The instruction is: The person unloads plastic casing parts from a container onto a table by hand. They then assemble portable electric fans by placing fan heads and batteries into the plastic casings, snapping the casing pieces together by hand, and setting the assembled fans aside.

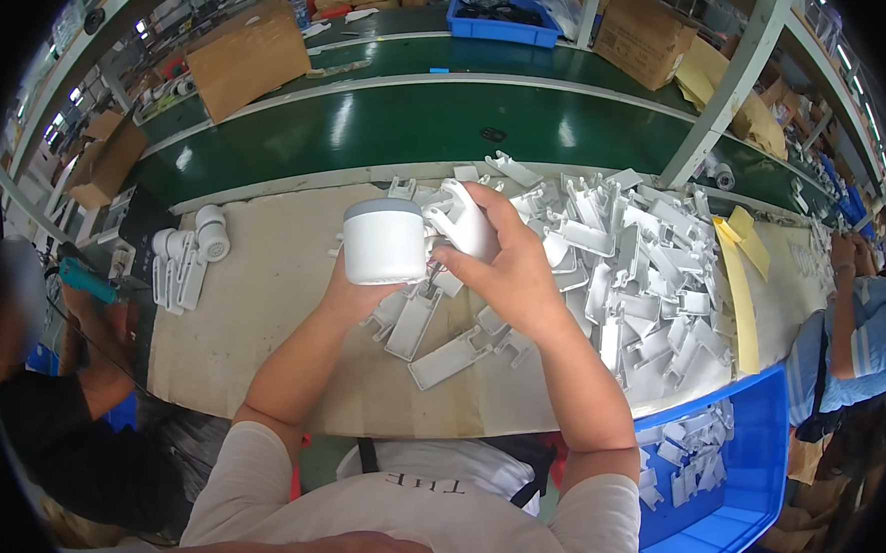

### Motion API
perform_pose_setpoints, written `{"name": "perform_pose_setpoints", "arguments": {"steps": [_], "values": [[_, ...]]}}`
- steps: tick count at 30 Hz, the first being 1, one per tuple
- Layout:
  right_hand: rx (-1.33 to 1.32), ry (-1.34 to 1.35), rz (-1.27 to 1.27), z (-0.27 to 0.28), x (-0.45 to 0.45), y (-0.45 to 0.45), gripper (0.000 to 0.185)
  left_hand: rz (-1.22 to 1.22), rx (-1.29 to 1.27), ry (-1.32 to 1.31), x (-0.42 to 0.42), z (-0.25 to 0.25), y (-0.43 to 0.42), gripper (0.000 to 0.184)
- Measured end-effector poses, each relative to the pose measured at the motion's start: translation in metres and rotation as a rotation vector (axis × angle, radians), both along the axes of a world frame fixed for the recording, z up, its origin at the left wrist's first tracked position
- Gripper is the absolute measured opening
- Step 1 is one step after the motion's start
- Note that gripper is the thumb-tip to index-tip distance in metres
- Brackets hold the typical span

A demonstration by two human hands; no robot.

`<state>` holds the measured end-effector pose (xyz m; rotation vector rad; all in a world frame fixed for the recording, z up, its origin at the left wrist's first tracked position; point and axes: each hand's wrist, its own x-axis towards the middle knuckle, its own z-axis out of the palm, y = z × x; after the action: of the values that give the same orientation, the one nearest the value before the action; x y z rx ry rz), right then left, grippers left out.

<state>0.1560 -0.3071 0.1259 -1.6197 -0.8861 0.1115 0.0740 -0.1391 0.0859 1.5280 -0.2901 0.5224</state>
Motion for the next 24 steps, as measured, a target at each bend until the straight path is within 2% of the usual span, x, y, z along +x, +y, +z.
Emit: {"name": "perform_pose_setpoints", "arguments": {"steps": [2,4,5,7,8,9,10,11,13,15,17,20,24], "values": [[-0.013,-0.025,-0.019,0.0,-0.003,0.001,0.059,0.039,0.034,-0.001,-0.001,-0.002,-0.002,0.03],[-0.031,-0.324,-0.174,-0.003,-0.008,0.006,0.059,0.079,0.068,-0.002,0.001,-0.005,-0.002,0.029],[-0.026,-0.322,-0.176,-0.003,-0.009,0.007,0.059,0.086,-0.022,0.019,0.002,-0.006,-0.002,0.029],[-0.182,-0.654,-0.326,-0.003,-0.011,0.011,0.058,0.095,-0.109,0.039,0.006,-0.01,-0.003,0.03],[-0.176,-0.655,-0.325,-0.002,-0.009,0.012,0.058,-0.056,-0.336,0.042,0.01,-0.012,-0.004,0.032],[-0.117,-0.547,-0.294,-0.001,-0.005,0.014,0.058,-0.207,-0.56,0.044,0.012,-0.011,-0.005,0.034],[-0.057,-0.44,-0.261,0.0,-0.002,0.015,0.058,-0.203,-0.551,0.041,0.012,-0.008,-0.006,0.034],[-0.047,-0.443,-0.258,0.001,0.0,0.011,0.058,-0.198,-0.597,0.031,0.011,-0.003,-0.007,0.035],[0.198,0.014,-0.177,0.003,0.002,0.0,0.058,-0.188,-0.642,0.008,0.011,0.001,-0.003,0.037],[0.213,-0.006,-0.175,0.006,-0.013,-0.005,0.06,-0.136,-0.694,-0.03,0.014,-0.003,0.003,0.036],[-0.21,-0.742,-0.333,0.007,-0.031,-0.001,0.062,-0.171,-0.723,-0.041,0.014,-0.005,0.002,0.035],[-0.235,-0.827,-0.346,-0.004,-0.042,0.016,0.067,-0.075,-0.704,0.066,0.011,-0.002,-0.002,0.036],[-0.226,-0.956,-0.449,-0.003,-0.04,0.032,0.065,-0.054,-0.752,-0.023,0.008,-0.004,-0.009,0.037]]}}
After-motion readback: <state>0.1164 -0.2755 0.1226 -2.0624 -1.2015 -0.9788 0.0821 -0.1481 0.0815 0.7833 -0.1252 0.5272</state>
